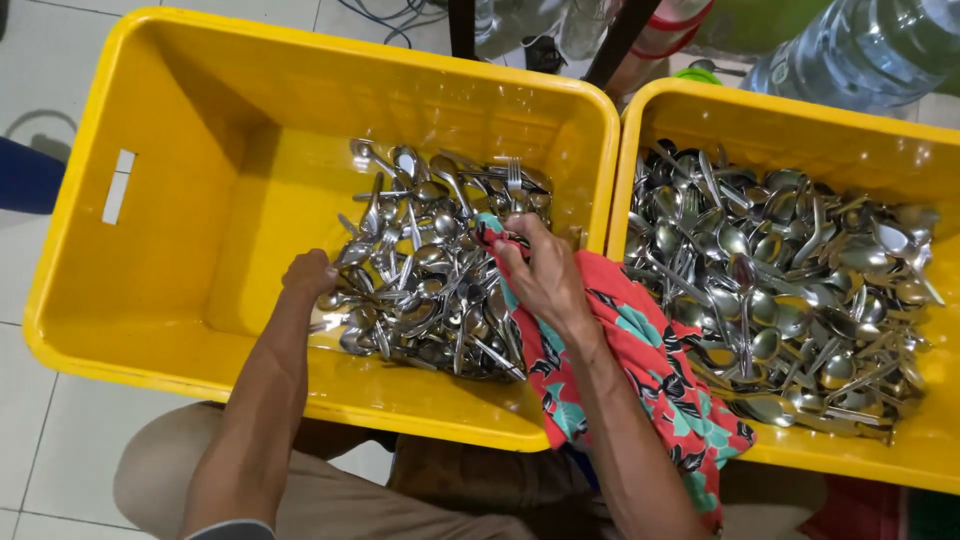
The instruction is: The person wipes spoons and forks with a cloth and moves them from one bin to another.
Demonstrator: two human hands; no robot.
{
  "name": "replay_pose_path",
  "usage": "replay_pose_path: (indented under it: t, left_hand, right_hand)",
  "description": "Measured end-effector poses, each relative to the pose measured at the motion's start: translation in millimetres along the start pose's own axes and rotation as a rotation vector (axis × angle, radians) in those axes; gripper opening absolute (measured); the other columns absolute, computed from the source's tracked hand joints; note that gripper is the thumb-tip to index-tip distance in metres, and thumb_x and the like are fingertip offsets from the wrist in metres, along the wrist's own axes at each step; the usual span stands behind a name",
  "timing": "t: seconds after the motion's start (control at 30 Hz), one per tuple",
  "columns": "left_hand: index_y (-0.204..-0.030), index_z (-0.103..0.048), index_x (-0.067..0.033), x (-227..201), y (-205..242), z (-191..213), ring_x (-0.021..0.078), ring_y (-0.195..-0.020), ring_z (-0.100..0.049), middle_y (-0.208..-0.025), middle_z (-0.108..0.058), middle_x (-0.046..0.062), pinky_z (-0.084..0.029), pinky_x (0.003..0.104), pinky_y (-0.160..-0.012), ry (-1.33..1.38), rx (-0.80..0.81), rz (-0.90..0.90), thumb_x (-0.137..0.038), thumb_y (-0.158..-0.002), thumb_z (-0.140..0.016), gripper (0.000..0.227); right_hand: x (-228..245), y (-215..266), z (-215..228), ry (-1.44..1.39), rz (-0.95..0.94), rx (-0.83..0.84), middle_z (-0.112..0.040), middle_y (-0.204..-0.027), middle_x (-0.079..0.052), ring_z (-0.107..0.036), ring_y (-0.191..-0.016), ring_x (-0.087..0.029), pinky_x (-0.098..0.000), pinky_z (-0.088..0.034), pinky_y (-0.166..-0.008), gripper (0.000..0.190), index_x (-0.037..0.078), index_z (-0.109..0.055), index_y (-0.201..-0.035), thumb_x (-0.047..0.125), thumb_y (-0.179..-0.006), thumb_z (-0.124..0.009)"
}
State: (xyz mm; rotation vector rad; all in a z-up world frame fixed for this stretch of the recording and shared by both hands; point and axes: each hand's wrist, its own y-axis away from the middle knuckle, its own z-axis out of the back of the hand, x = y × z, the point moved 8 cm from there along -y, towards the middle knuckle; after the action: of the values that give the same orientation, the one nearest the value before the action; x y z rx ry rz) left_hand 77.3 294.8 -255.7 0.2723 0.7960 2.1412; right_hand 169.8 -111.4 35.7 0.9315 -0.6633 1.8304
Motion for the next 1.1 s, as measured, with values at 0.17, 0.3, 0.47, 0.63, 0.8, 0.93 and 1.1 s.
replay_pose_path:
  t: [0.17, 0.3, 0.47, 0.63, 0.8, 0.93, 1.1]
  left_hand:
    - [-0.115, -0.073, -0.0065, 7, -5, -5, 0.038, -0.112, -0.07, -0.119, -0.072, 0.02, -0.057, 0.051, -0.091, -0.152, -0.135, 0.021, -0.026, -0.094, -0.065, 0.03]
    - [-0.118, -0.074, -0.0085, -2, 0, 19, 0.0348, -0.109, -0.072, -0.117, -0.073, 0.017, -0.059, 0.047, -0.086, -0.301, -0.228, -0.003, -0.022, -0.098, -0.06, 0.028]
    - [-0.106, -0.071, -0.0064, -60, 94, 85, 0.0302, -0.089, -0.075, -0.1, -0.076, 0.014, -0.061, 0.043, -0.069, -0.465, -0.436, -0.139, -0.017, -0.1, -0.053, 0.021]
    - [-0.097, -0.061, -0.0024, -101, 203, 128, 0.0281, -0.058, -0.068, -0.068, -0.07, 0.014, -0.052, 0.041, -0.051, -0.264, -0.789, -0.355, -0.022, -0.107, -0.043, 0.029]
    - [-0.085, -0.06, -0.0052, -140, 228, 87, 0.0125, -0.042, -0.037, -0.054, -0.042, 0.001, -0.038, 0.037, -0.037, 0.364, -0.194, -0.428, -0.025, -0.106, -0.024, 0.046]
    - [-0.084, -0.063, -0.0087, -159, 228, 66, 0.0109, -0.041, -0.037, -0.052, -0.043, -0.002, -0.039, 0.032, -0.036, 0.432, -0.129, -0.494, -0.027, -0.104, -0.026, 0.046]
    - [-0.099, -0.056, -0.0066, -189, 242, 53, 0.0124, -0.043, -0.038, -0.058, -0.043, -0.002, -0.036, 0.031, -0.034, 0.532, -0.068, -0.554, -0.029, -0.106, -0.027, 0.037]
  right_hand:
    - [9, 1, 4, -0.024, -0.075, 0.035, -0.076, -0.103, -0.02, -0.075, -0.094, -0.033, -0.0428, -0.057, -0.083, 0.023, 0.002, -0.067, -0.113, 0.018, -0.096, -0.063]
    - [0, 8, -7, 0.042, -0.004, 0.002, -0.069, -0.088, -0.02, -0.069, -0.079, -0.035, -0.0456, -0.054, -0.072, 0.019, 0.0, -0.065, -0.107, 0.017, -0.1, -0.062]
    - [7, 19, -20, 0.301, 0.458, -0.11, -0.065, -0.096, -0.021, -0.065, -0.082, -0.035, -0.0454, -0.054, -0.076, 0.017, -0.005, -0.062, -0.111, 0.01, -0.104, -0.056]
    - [8, 15, -28, 0.158, 0.253, -0.005, -0.066, -0.09, -0.017, -0.067, -0.076, -0.029, -0.0426, -0.056, -0.069, 0.018, -0.002, -0.068, -0.108, 0.011, -0.101, -0.057]
    - [44, 24, -7, 0.091, 0.34, -0.139, -0.067, -0.095, -0.015, -0.069, -0.079, -0.024, -0.0386, -0.058, -0.066, 0.016, 0.0, -0.069, -0.109, 0.012, -0.099, -0.066]
    - [58, 29, -8, 0.204, 0.458, -0.192, -0.065, -0.094, -0.014, -0.068, -0.081, -0.025, -0.0399, -0.058, -0.069, 0.014, 0.0, -0.068, -0.107, 0.01, -0.097, -0.07]
    - [54, 23, -25, 0.415, 0.517, -0.16, -0.063, -0.091, -0.014, -0.065, -0.081, -0.026, -0.0379, -0.056, -0.066, 0.013, -0.002, -0.07, -0.103, 0.007, -0.093, -0.072]
